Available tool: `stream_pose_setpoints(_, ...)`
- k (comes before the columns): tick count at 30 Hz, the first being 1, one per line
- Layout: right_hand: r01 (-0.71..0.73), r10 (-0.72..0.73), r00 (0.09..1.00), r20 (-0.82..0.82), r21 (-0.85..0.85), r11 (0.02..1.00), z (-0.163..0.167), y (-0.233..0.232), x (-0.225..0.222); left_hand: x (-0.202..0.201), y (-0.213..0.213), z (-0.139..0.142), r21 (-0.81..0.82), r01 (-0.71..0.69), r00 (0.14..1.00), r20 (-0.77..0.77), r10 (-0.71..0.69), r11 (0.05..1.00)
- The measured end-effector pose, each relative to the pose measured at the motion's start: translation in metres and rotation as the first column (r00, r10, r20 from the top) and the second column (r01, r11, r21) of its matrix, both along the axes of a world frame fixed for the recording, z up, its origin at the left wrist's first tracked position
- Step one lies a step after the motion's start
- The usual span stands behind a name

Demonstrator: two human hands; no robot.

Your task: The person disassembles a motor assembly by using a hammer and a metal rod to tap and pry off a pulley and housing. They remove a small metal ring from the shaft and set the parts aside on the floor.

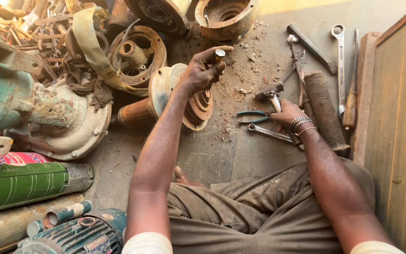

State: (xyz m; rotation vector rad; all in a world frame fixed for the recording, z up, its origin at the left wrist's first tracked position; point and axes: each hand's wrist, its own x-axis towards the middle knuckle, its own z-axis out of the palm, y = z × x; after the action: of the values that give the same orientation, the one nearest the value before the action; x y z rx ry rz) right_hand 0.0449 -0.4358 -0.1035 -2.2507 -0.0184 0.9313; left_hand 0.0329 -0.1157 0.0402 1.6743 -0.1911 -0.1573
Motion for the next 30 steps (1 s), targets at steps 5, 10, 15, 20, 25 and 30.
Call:
stream_pose_setpoints(5, 0.046, -0.041, 0.997, -0.067, 0.080, 0.996, 0.012, 0.006, -0.003, -0.008, 0.000, -0.005, 0.105, 0.034, 0.999, 0.001, -0.034, 0.994)
stream_pose_setpoints(10, 0.128, -0.107, 0.983, -0.150, 0.136, 0.982, 0.010, 0.006, -0.003, -0.009, -0.003, -0.009, 0.154, 0.068, 0.982, 0.165, -0.094, 0.986)
stream_pose_setpoints(15, 0.193, -0.148, 0.964, -0.220, 0.198, 0.961, -0.005, 0.007, 0.002, -0.002, 0.000, -0.012, 0.104, 0.136, 0.972, 0.176, -0.153, 0.985)
stream_pose_setpoints(20, 0.196, -0.153, 0.961, -0.232, 0.175, 0.965, -0.012, 0.009, 0.005, -0.007, 0.010, -0.015, -0.013, 0.137, 0.979, 0.156, -0.133, 0.991)
stream_pose_setpoints(25, 0.182, -0.139, 0.964, -0.227, 0.179, 0.967, -0.011, 0.009, 0.004, -0.008, 0.010, -0.016, -0.002, 0.162, 0.976, 0.147, -0.160, 0.987)
stream_pose_setpoints(30, 0.214, -0.170, 0.950, -0.262, 0.152, 0.965, -0.011, 0.009, 0.005, -0.007, 0.008, -0.017, 0.004, 0.228, 0.960, 0.167, -0.225, 0.974)
